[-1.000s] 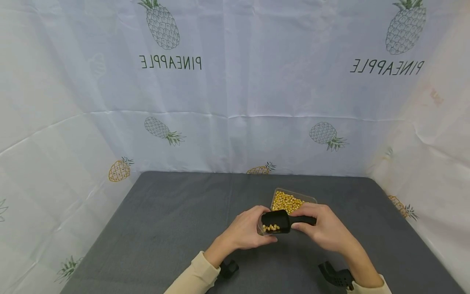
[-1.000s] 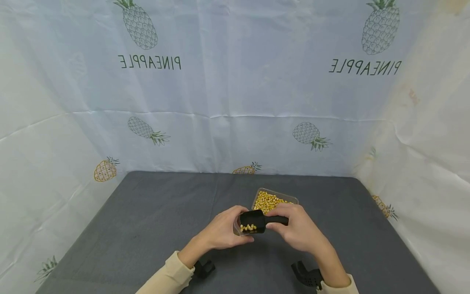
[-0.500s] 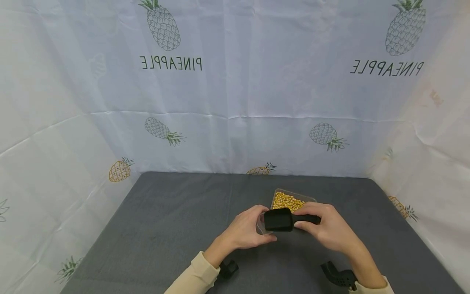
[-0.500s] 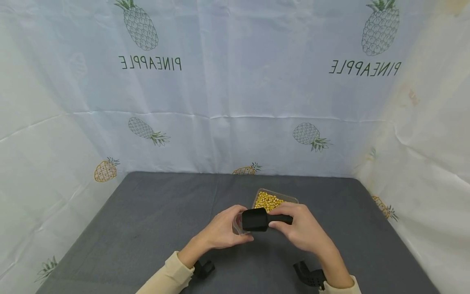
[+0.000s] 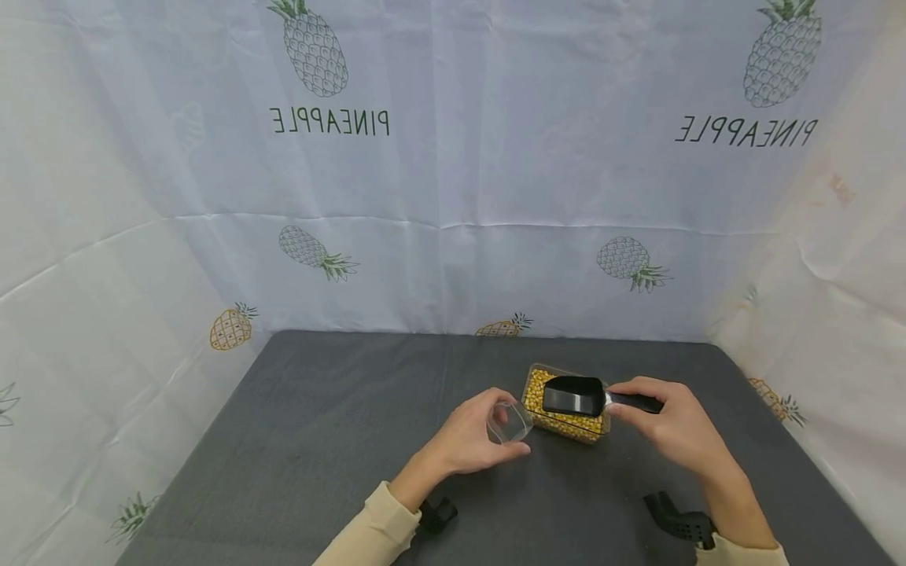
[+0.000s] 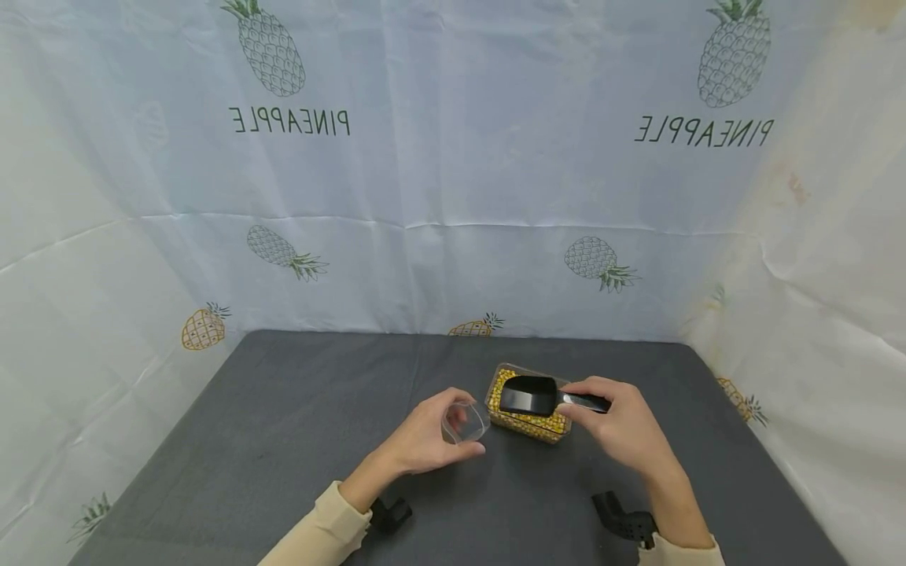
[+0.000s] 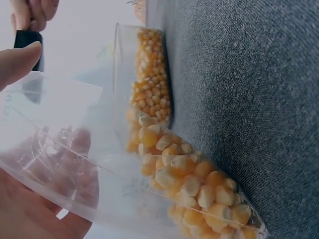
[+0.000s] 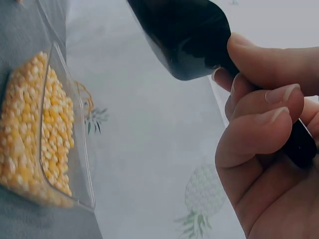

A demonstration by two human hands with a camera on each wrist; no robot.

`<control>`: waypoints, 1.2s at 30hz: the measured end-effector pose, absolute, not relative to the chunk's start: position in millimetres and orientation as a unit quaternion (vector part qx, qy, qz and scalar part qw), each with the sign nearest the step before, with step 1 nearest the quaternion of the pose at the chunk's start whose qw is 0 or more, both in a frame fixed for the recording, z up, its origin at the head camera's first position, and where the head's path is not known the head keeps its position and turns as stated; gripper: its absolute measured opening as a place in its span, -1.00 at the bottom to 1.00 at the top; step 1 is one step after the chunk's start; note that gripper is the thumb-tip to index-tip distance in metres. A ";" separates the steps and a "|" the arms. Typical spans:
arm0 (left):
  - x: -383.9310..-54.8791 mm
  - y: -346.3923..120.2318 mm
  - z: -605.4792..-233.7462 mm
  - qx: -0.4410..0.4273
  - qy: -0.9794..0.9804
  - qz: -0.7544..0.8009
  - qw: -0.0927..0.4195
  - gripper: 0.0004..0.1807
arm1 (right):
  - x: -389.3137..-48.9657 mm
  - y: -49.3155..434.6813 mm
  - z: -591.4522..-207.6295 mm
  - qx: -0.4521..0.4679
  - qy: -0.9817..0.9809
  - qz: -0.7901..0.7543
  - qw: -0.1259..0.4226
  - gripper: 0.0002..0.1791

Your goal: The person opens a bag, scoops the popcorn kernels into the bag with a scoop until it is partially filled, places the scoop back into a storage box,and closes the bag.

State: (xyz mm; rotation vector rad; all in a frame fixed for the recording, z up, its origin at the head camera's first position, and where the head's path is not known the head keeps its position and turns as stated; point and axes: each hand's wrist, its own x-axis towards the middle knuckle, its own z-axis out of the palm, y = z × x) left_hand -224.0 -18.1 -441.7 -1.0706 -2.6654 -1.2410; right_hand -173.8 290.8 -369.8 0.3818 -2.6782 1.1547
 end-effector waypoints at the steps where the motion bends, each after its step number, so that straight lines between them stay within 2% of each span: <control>1: -224.1 -18.1 -441.7 -0.341 -0.851 -0.400 0.004 -0.34 | -174.2 293.3 -369.7 0.121 -0.906 0.393 0.097 -0.67; 8: -224.1 -18.3 -441.4 -0.339 -0.836 -0.433 -0.006 -0.36 | -180.1 308.7 -372.1 0.062 -0.905 0.420 0.033 -0.51; 13: -224.2 -18.1 -441.5 -0.332 -0.811 -0.481 -0.021 -0.39 | -183.5 319.4 -376.8 0.043 -0.914 0.404 0.010 -0.48; 23: -225.1 -17.9 -441.5 -0.328 -0.774 -0.541 -0.022 -0.44 | -195.2 325.7 -392.9 0.052 -0.944 0.323 0.028 -0.55; 36: -226.0 -17.8 -439.3 -0.332 -0.761 -0.558 -0.013 -0.46 | -203.3 305.9 -406.9 0.065 -0.948 0.312 0.017 -0.64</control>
